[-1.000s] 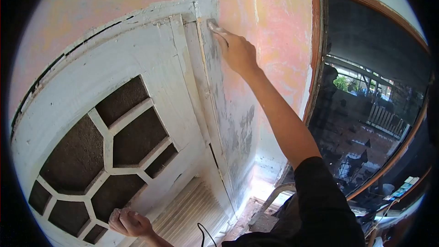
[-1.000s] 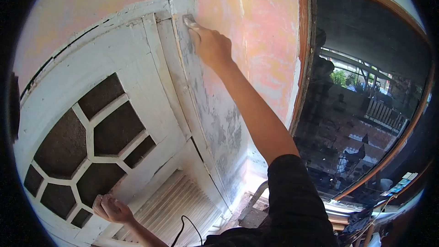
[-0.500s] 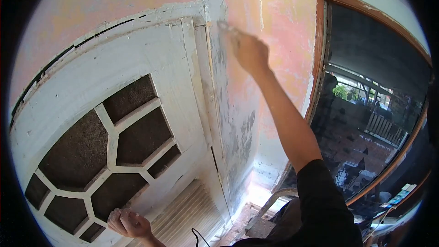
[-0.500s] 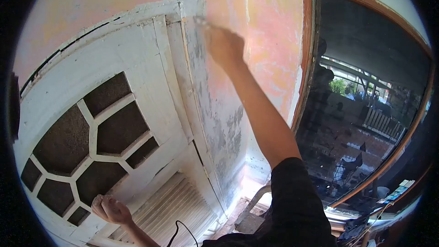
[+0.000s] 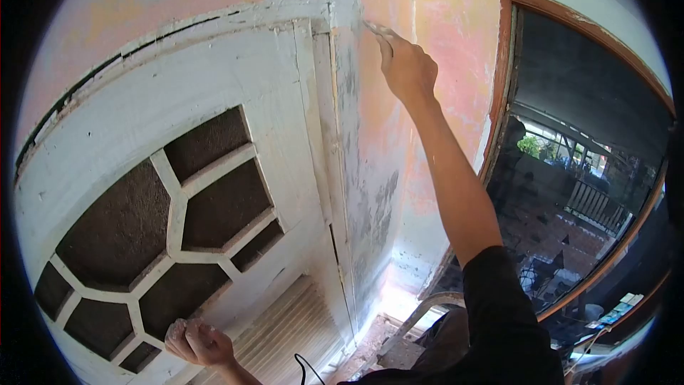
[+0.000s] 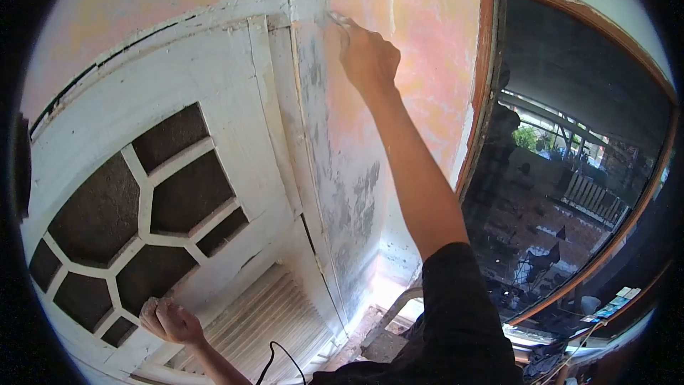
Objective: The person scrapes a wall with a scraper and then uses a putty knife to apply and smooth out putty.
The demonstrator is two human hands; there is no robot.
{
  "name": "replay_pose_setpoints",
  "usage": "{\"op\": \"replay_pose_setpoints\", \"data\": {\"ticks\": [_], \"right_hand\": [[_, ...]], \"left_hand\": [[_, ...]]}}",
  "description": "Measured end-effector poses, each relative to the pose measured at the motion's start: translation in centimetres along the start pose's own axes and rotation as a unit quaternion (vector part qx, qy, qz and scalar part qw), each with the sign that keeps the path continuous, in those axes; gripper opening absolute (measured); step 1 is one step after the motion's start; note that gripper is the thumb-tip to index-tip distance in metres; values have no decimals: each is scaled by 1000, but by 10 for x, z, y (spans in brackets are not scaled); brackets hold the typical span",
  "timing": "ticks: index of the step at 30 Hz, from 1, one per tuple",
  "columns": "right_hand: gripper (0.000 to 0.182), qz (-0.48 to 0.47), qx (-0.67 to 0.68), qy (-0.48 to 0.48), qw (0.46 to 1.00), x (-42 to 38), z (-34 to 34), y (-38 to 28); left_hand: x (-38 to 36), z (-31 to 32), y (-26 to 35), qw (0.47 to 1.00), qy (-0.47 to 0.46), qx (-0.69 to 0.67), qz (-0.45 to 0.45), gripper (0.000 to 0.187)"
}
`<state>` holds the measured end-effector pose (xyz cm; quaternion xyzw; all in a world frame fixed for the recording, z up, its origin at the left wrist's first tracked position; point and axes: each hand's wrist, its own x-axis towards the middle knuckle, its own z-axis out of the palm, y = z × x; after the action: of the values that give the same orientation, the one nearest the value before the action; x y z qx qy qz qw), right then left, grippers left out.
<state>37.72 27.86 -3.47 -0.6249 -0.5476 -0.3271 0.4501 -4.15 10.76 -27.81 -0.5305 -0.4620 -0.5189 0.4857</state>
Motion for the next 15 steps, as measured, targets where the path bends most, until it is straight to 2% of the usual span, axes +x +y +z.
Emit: {"op": "replay_pose_setpoints", "data": {"ticks": [1,2,5,7,9,11,13,15], "right_hand": [[27,3,26,41,999,0,-5,-5],[27,-32,36,8,999,-10,-2,-13],[28,-5,-45,-47,998,-5,26,15],[28,-3,-23,-49,999,-10,10,10],[29,-20,16,13,1000,-13,-7,-7],[29,-16,24,-21,999,-18,15,-1],[28,-3,-14,-53,999,-10,5,2],[27,-8,7,-45,999,-13,-4,-4]], "left_hand": [[0,2,1,1000,5,4,1,16],[0,5,3,1000,10,2,-2,16],[-3,0,4,1000,-16,0,-5,16],[1,0,2,1000,-18,2,0,15],[0,2,2,1000,-13,10,-10,16],[-2,0,0,1000,-23,15,-11,16],[-1,0,2,1000,-20,4,-15,15],[0,-2,-1,1000,-22,6,-3,14]]}}
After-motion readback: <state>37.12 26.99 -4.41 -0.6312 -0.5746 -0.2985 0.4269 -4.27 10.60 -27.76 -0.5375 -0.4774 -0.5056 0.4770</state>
